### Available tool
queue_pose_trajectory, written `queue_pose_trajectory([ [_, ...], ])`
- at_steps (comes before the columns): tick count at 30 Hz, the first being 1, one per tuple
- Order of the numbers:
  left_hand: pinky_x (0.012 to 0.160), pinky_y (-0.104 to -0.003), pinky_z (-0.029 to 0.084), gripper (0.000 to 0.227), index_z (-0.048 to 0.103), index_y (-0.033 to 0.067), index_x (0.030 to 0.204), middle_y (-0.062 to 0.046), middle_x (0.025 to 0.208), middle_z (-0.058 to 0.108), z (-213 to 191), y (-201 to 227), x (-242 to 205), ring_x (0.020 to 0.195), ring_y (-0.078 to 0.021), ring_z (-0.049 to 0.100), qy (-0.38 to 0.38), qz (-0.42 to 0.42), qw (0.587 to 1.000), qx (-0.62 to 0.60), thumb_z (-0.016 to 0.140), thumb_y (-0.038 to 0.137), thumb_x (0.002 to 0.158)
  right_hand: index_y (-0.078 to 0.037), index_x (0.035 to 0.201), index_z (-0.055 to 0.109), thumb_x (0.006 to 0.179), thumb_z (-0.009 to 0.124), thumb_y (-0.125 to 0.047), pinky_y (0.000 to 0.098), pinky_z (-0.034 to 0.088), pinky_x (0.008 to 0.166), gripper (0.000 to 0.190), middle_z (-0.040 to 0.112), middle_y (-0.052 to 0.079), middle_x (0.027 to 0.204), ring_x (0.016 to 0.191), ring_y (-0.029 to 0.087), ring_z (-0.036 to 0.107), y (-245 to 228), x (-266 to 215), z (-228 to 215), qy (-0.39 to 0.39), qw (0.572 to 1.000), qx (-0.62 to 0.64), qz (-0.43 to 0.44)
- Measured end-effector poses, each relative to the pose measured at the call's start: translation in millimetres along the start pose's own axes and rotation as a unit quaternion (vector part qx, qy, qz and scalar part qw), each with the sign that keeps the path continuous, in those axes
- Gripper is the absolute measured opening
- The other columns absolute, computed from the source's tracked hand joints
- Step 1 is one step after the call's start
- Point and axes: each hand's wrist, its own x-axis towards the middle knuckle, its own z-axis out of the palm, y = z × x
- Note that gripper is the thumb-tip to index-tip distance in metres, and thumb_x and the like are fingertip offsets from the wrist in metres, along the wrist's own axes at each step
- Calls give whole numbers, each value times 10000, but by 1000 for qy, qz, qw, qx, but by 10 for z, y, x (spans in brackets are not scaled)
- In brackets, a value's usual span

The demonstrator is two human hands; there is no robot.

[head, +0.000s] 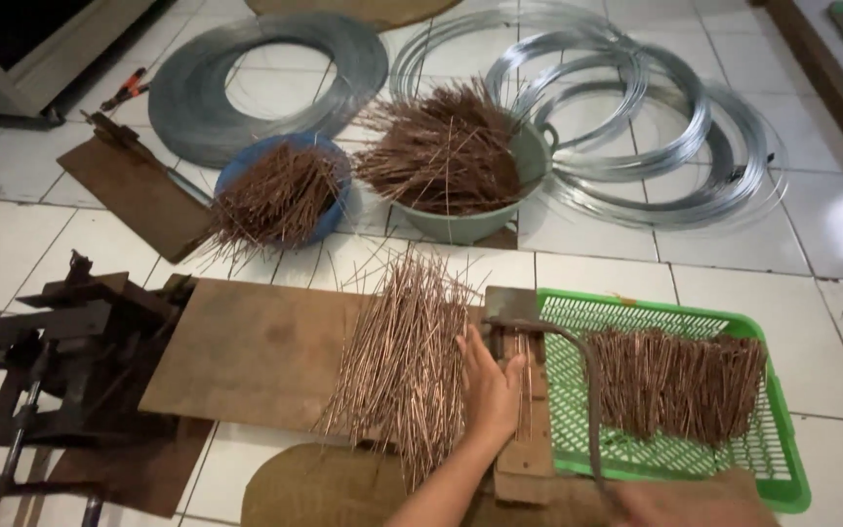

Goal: Bending thin metal rods into a specific shape using a manual bending jig on the floor.

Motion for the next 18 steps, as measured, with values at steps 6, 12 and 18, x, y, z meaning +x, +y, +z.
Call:
queue_pose_trajectory([
  [6, 1242, -470, 123, 903, -149, 144, 1560, -119, 1652, -176, 50, -65, 25, 1519, -264, -31, 5, -11, 999, 39, 473, 473, 995, -324, 1239, 747, 917, 669, -52, 442, 276, 752, 429, 641, 2, 888, 753, 272, 485, 965, 2220, -111, 770, 612, -89, -161],
  [12, 1247, -469, 40, 891, -180, 154, 1550, -74, 1659, -186, -30, 27, 1, 1519, -219, -121, -4, 10, 999, 41, 478, 418, 1009, -261, 1277, 764, 1035, 736, -81, 631, 309, 1045, 304, 654, 169, 1075, 968, 347, 589, 410, 3713, -1366, 770, 608, 72, -181],
  [18, 1182, -444, 307, 846, -131, 179, 1566, -61, 1671, -143, -22, -36, 43, 1522, -263, -114, -4, 19, 998, 56, 461, 417, 1011, -316, 1206, 722, 948, 608, -417, 538, 485, 806, 300, 734, 123, 1061, 1024, 388, 655, 81, 5498, -912, 618, 768, -56, -160],
])
